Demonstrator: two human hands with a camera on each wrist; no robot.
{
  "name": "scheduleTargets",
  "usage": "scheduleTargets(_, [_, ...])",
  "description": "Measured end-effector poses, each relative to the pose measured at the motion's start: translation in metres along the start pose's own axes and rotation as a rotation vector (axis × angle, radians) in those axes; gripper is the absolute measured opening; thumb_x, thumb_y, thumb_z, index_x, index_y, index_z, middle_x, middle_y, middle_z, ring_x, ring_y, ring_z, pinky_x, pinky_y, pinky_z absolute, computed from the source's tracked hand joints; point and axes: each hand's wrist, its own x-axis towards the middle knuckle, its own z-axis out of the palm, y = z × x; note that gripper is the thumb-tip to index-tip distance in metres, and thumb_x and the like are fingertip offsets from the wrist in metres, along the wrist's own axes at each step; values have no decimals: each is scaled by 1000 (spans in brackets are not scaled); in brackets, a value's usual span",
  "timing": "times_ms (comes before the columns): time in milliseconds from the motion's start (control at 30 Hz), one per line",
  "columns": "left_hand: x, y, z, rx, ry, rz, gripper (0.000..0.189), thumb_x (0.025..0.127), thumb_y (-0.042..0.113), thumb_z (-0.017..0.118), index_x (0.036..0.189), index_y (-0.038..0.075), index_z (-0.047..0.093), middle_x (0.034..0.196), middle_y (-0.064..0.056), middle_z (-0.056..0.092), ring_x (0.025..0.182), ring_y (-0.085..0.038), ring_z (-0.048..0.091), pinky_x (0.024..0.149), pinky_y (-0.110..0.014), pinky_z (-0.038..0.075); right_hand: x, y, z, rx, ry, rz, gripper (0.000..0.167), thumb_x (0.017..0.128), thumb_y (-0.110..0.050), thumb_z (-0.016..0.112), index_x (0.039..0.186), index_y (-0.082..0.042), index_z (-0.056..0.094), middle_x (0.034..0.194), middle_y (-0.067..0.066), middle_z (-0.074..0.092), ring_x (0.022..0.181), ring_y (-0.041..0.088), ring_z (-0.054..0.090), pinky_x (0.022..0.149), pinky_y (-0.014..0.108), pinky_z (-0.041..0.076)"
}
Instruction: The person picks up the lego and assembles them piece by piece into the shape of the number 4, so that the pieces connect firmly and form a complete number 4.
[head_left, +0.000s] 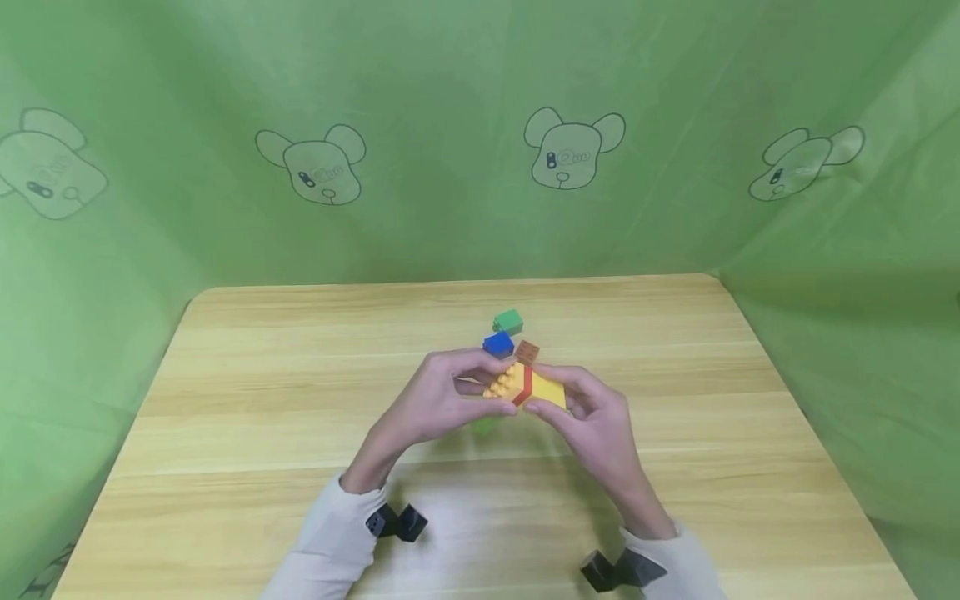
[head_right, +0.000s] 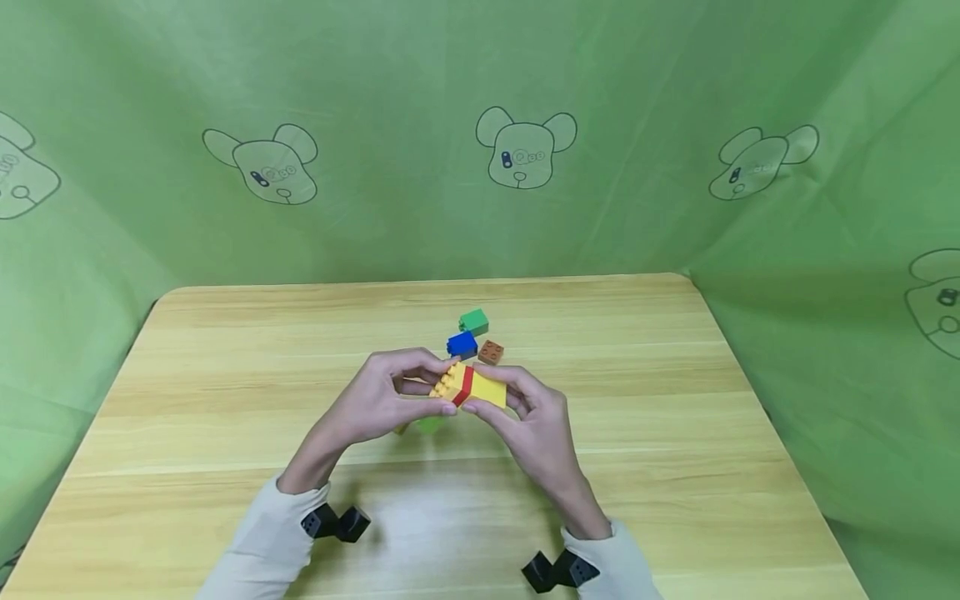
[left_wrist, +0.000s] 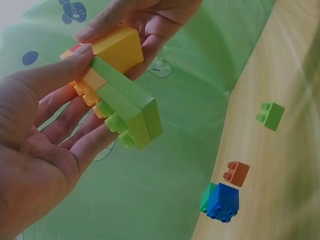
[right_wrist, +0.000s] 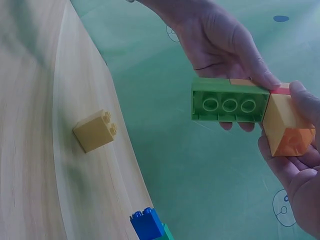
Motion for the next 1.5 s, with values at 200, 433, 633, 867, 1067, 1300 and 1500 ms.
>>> scheduleTargets(200, [1, 1, -3, 10, -6, -19, 36, 85, 9, 87, 116, 1, 73, 110, -9, 75, 99, -16, 73, 86, -32, 63, 3, 0, 1, -20, -2, 39, 42, 83, 18, 76, 122, 9, 67, 123, 26, 69, 111, 12, 71, 87, 29, 61])
scheduleTargets(433, [0, 4, -9, 97, -16, 13, 44, 88, 15, 85, 129, 5, 71, 118, -5, 74, 106, -14, 70, 91, -31, 60, 4, 0, 2, 16, -23, 53, 42, 85, 17, 74, 126, 8, 65, 127, 28, 66, 113, 14, 70, 86, 29, 61])
scheduleTargets(633, [-1, 4, -14, 126, 31, 55, 47, 91, 16, 81, 135, 7, 68, 126, -4, 71, 105, -14, 68, 90, -32, 60, 3, 6, 4, 4, -44, 82, 38, 98, 8, 63, 135, 7, 59, 141, 28, 58, 125, 12, 63, 97, 28, 56])
scheduleTargets(867, [-4, 5, -18, 121, 47, 64, 45, 95, 21, 75, 138, 10, 67, 127, 0, 70, 103, -16, 66, 87, -36, 60, 0, 22, 11, -15, -59, 198, 39, 114, -16, 41, 140, 8, 56, 145, 21, 58, 125, 21, 63, 97, 33, 57])
scheduleTargets(1067, [-4, 4, -20, 121, 66, 30, 42, 97, 24, 70, 137, 10, 67, 125, 0, 71, 100, -17, 66, 84, -36, 60, -3, 34, 21, 93, -58, 259, 43, 115, -16, 36, 139, 15, 52, 140, 30, 57, 122, 23, 65, 98, 35, 57])
scheduleTargets(1300, [-4, 4, -22, 82, 83, 5, 41, 100, 22, 69, 138, 8, 66, 121, 0, 71, 100, -19, 67, 83, -38, 60, -6, 47, 43, -97, -166, 265, 39, 102, 1, 60, 140, 4, 56, 131, 19, 68, 122, 34, 66, 102, 37, 55])
scheduleTargets(1500, [-5, 4, -21, 52, 77, -14, 42, 99, 24, 69, 139, 9, 65, 124, -1, 70, 97, -21, 69, 80, -38, 61, -4, 57, 72, -336, -396, 224, 39, 101, -18, 68, 137, -4, 59, 128, 14, 68, 118, 32, 65, 100, 48, 56])
